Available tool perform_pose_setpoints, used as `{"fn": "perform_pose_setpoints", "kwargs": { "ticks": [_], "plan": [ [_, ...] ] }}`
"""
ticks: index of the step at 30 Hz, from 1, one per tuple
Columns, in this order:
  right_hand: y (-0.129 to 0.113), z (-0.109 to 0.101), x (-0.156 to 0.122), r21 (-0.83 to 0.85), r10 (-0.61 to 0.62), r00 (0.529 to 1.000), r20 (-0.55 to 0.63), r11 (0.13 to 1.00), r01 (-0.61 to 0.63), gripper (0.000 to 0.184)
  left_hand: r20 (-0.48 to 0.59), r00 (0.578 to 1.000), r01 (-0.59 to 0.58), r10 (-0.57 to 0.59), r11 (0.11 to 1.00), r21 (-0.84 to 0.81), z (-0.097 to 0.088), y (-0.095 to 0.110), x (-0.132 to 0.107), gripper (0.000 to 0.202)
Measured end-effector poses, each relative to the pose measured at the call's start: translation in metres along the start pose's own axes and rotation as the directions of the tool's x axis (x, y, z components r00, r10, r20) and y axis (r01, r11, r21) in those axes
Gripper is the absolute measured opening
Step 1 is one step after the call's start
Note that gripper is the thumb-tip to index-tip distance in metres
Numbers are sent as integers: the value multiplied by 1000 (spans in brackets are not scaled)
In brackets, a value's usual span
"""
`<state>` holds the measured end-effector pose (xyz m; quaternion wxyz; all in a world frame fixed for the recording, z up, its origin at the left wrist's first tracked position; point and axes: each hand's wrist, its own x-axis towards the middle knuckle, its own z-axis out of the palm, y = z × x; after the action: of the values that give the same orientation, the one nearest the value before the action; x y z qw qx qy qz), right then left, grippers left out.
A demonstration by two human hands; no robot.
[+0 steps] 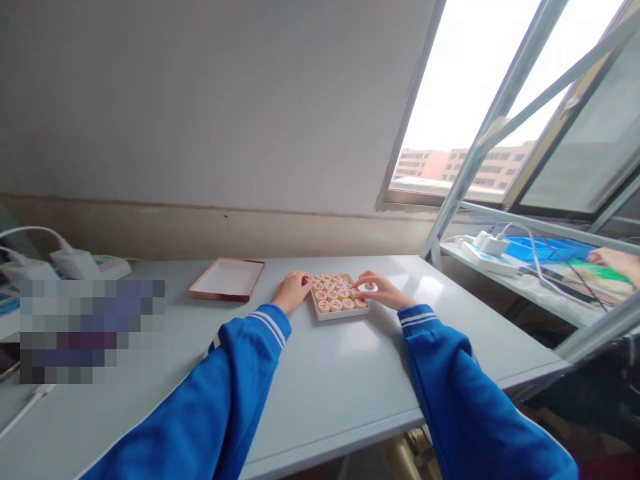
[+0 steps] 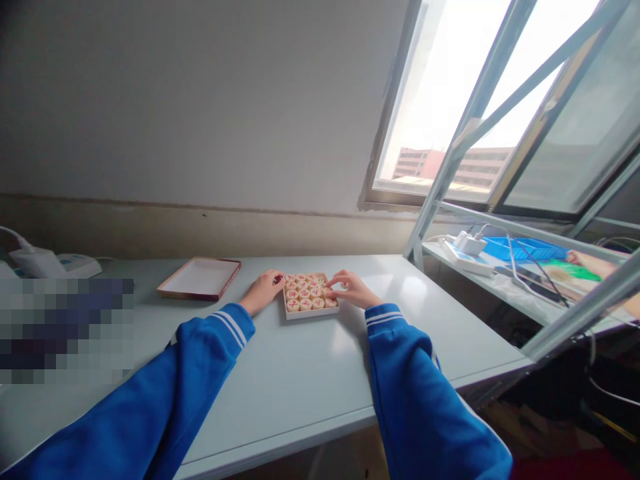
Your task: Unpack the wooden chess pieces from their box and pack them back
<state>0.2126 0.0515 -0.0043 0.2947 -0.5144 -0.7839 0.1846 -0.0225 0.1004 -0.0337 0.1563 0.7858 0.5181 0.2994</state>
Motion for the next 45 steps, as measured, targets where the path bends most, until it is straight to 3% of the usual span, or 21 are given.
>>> {"fn": "perform_pose_setpoints", "kwargs": {
  "ticks": [6, 10, 13, 16, 18, 21, 23, 25, 28, 31, 35, 41, 43, 45],
  "plan": [
    [-7, 3, 7, 173, 12, 1000, 6, 985, -13, 26, -2, 1000, -28, 28, 1000, -7, 1, -3, 3, 22],
    [4, -12, 4, 361, 131, 989, -67, 927, -98, 33, -5, 999, -53, 53, 999, -13, -2, -1, 4, 20],
    [18, -28, -5, 350, 197, 975, 101, 910, -220, 37, -18, 1000, -20, 19, 999, -46, -4, 1, 5, 20],
    [32, -36, -11, 161, 260, 934, 243, 939, -303, 38, -26, 1000, 6, -8, 998, -70, -5, 1, 6, 21],
    [40, -35, -10, -2, 292, 938, 187, 955, -297, 37, -35, 999, 15, -18, 997, -72, -5, 1, 6, 21],
    [45, -30, -6, -216, 265, 963, -53, 938, -270, 33, -38, 998, 38, -41, 995, -94, -7, 1, 5, 21],
    [41, -28, -4, -268, 208, 959, -191, 929, -255, 30, -30, 998, 59, -63, 991, -117, -9, 3, 4, 21],
    [31, -28, -4, -237, 143, 963, -227, 951, -197, 31, -20, 996, 80, -83, 988, -132, -10, 4, 3, 21],
    [8, -26, -8, -118, 35, 998, -59, 992, -42, 38, -11, 995, 98, -101, 983, -153, -11, 5, 2, 21],
    [-11, -19, -12, -115, -53, 990, 135, 991, 68, 38, -12, 995, 98, -101, 981, -166, -10, 4, 2, 22],
    [-16, -8, -12, -108, -100, 981, 167, 987, 119, 32, -25, 996, 77, -81, 987, -141, -10, 5, 1, 21],
    [-6, -16, -11, 93, 20, 992, 126, 995, -32, 35, -45, 998, 45, -47, 997, -62, -11, 7, -2, 22],
    [-2, -25, -14, 175, 75, 975, 210, 978, -113, 37, -50, 998, 44, -46, 998, -50, -10, 6, -2, 23],
    [5, -35, -18, 150, 150, 937, 314, 967, -205, 38, -56, 997, 41, -44, 998, -43, -10, 5, -2, 22]
  ]
}}
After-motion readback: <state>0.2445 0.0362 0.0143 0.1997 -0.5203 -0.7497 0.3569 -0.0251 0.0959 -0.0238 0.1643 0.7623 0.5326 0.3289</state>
